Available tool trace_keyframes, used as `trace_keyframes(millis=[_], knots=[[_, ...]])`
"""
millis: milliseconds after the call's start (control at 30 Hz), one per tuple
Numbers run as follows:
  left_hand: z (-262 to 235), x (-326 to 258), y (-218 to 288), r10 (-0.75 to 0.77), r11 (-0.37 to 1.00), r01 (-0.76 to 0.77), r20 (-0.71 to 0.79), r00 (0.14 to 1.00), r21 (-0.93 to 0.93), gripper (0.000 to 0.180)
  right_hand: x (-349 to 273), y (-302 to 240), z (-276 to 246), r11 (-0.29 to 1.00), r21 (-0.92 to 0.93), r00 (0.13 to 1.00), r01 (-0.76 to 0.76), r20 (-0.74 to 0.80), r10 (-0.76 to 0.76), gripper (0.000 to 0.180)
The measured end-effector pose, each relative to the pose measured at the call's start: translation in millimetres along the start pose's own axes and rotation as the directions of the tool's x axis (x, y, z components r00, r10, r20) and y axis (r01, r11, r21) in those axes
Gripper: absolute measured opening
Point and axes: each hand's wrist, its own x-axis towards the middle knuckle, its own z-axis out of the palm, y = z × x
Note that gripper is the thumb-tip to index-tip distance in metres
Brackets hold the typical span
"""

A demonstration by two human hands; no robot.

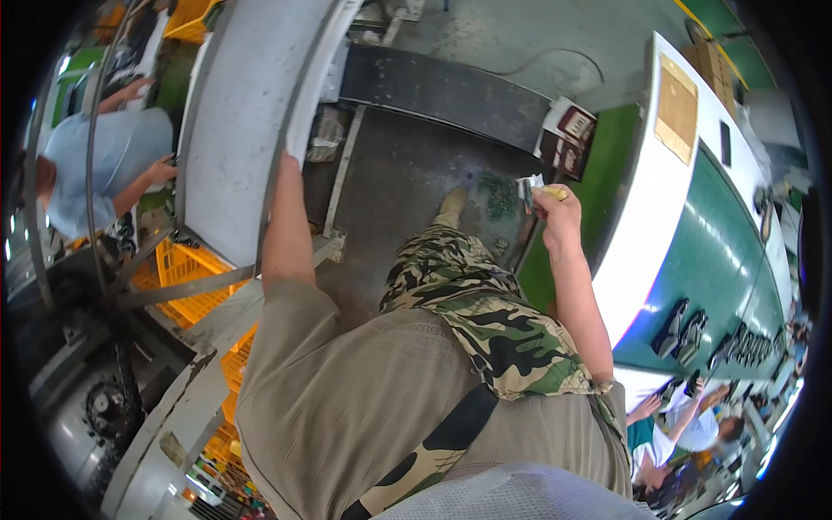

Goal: The person repeatedly wipes the exterior of black shoes with a small cloth at a factory workstation. They pick up each shoe from the table, wipe it thoroughly, and place it back down, continuing this cycle throughout the clip.

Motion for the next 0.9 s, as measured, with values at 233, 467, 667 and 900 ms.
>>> trace_keyframes(millis=[233, 467, 667, 900], knots=[[141.6, -134.5, 45.7, -0.156, 0.925, 0.265, 0.363, 0.919, -0.274, 0.073, -60.9, 30.7, -92.4, 0.969, 0.215, 0.961, 0.125, -0.267, -0.065, 0.017], [282.9, -407.7, 75.9, -0.297, 0.941, 0.251, 0.907, 0.298, 0.226, 0.047, -193.0, 59.0, -221.9, 0.861, 0.400, 0.817, 0.315, -0.575, -0.032, 0.019], [379.8, -633.3, 61.5, -0.481, 0.871, -0.010, 0.847, -0.227, 0.491, 0.054, -302.6, 127.4, -307.5, 0.764, 0.393, 0.617, 0.511, -0.787, -0.009, 0.020], [431.4, -882.1, 10.5, -0.666, 0.745, -0.330, 0.610, -0.430, 0.580, 0.084, -372.2, 193.3, -346.5, 0.656, 0.284, 0.296, 0.700, -0.950, 0.096, 0.016]])
